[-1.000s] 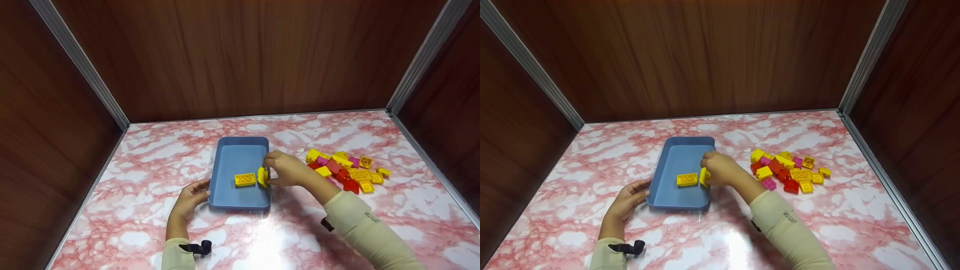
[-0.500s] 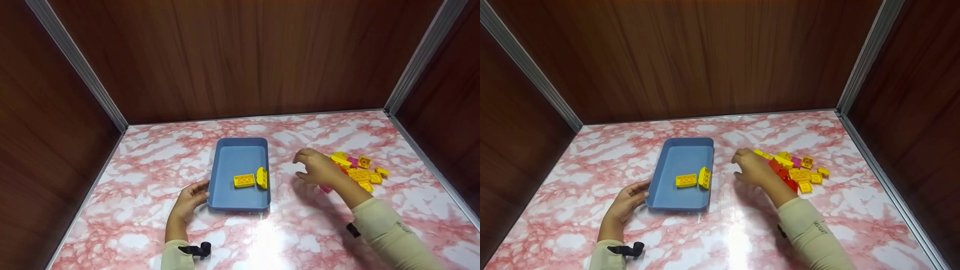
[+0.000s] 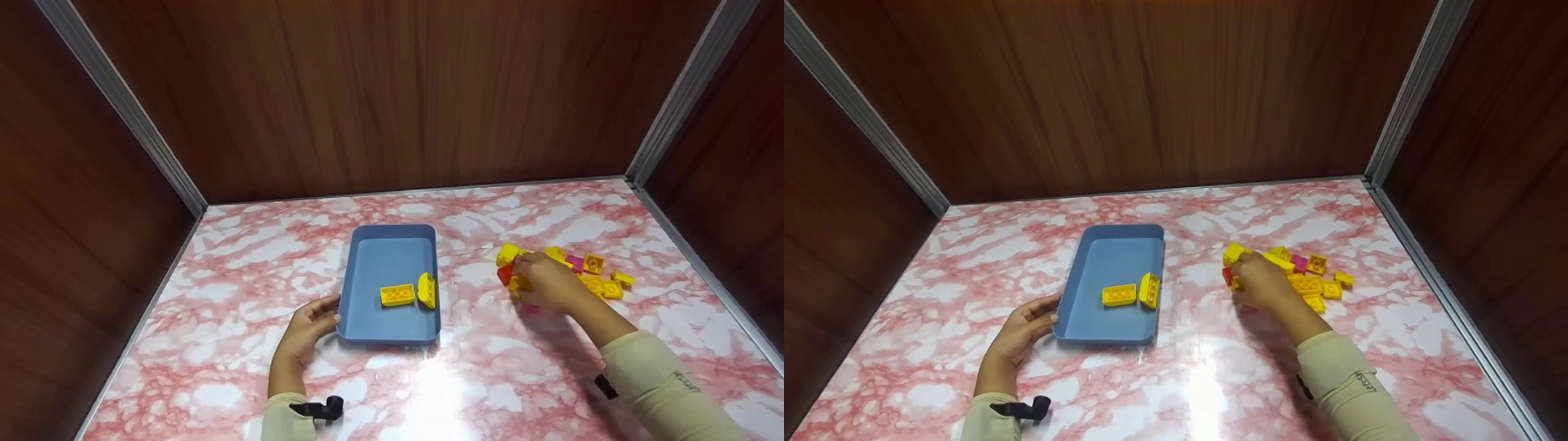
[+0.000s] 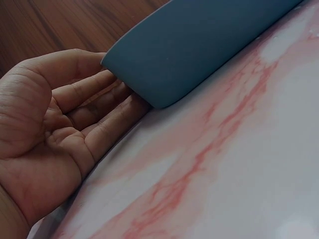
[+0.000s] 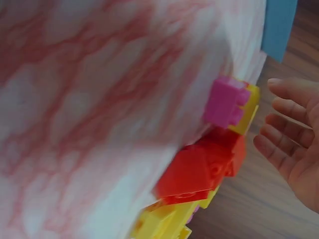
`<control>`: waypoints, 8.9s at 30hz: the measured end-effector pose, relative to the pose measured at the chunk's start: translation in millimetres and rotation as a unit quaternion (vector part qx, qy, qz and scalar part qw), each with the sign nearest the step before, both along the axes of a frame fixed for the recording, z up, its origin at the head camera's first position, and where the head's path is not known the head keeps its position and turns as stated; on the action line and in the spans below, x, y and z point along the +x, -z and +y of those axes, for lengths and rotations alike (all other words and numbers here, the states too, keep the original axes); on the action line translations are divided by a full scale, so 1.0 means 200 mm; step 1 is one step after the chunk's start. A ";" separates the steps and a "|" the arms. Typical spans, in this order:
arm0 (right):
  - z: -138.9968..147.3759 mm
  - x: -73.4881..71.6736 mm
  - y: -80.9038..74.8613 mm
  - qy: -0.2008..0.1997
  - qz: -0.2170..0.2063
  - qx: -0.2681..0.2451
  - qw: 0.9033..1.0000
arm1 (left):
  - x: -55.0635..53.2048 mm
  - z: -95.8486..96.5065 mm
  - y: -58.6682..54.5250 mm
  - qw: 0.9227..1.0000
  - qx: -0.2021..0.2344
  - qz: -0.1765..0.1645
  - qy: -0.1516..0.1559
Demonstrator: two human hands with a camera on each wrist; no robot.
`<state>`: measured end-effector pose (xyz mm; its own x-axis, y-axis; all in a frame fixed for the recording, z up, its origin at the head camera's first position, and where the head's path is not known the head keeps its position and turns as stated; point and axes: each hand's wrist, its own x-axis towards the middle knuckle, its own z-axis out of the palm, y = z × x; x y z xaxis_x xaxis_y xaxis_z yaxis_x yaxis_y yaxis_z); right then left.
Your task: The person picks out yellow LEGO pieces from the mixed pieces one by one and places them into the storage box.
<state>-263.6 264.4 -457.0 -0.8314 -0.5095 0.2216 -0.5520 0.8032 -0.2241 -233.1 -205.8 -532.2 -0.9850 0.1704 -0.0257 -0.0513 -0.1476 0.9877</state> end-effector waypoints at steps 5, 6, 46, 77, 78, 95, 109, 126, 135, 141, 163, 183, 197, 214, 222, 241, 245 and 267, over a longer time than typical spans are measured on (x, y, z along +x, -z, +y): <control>0.03 0.00 0.02 0.020 -0.015 0.017 1.000 | 0.00 0.00 0.00 1.000 0.002 -0.005 -0.005; 0.03 0.00 0.02 0.024 -0.019 0.017 0.999 | 0.00 0.00 0.00 1.000 0.002 -0.005 -0.005; -0.12 0.05 -0.09 -0.032 0.042 -0.013 0.999 | 0.01 0.00 -0.01 1.000 -0.001 0.002 -0.001; -0.78 0.12 -0.08 -0.187 0.041 0.001 0.982 | 0.00 0.00 0.00 1.000 0.001 0.002 0.003; -0.79 0.12 -0.08 -0.186 0.032 0.011 0.982 | 0.00 0.00 0.00 1.000 -0.001 0.003 0.005; -0.91 0.08 -0.02 -0.180 -0.027 0.036 0.983 | 0.00 0.00 0.00 1.000 -0.004 0.016 0.015; -0.90 0.10 -0.02 -0.154 -0.039 0.049 0.986 | 0.00 0.01 0.00 1.000 -0.002 0.002 0.001; -0.47 0.13 -0.13 -0.119 0.011 -0.051 0.992 | 0.00 0.00 0.00 1.000 0.001 0.001 0.001; -0.10 0.14 -0.11 -0.037 0.017 -0.095 0.995 | 0.02 -0.02 0.00 1.000 0.004 0.003 -0.001; 0.12 0.14 -0.13 0.061 0.001 -0.106 0.992 | 0.03 -0.03 0.00 1.000 -0.003 0.000 -0.001; 0.46 0.05 0.00 0.265 -0.220 -0.081 0.935 | 0.01 -0.01 0.00 1.000 -0.006 0.024 0.009; 0.45 0.03 0.00 0.286 -0.239 -0.065 0.926 | 0.00 0.01 -0.01 1.000 -0.005 0.016 0.006; 0.41 0.07 -0.15 0.282 -0.214 -0.057 0.933 | 0.00 0.00 0.01 1.000 -0.003 0.015 0.004; 0.09 0.13 -0.26 0.245 -0.125 -0.088 0.957 | 0.00 0.01 0.01 1.000 0.000 0.011 0.002; -0.09 0.15 -0.27 0.181 -0.093 -0.096 0.974 | 0.00 0.00 0.01 1.000 -0.007 0.023 0.006; -0.58 0.19 -0.15 0.032 -0.025 -0.096 0.995 | 0.00 0.01 0.00 1.000 0.001 0.011 0.003; -0.66 0.18 -0.13 -0.032 -0.024 -0.085 0.996 | 0.01 0.01 0.00 1.000 -0.003 0.014 0.002; -1.05 0.11 -0.02 -0.145 0.019 -0.026 0.989 | 0.00 0.00 0.00 1.000 -0.005 0.013 0.005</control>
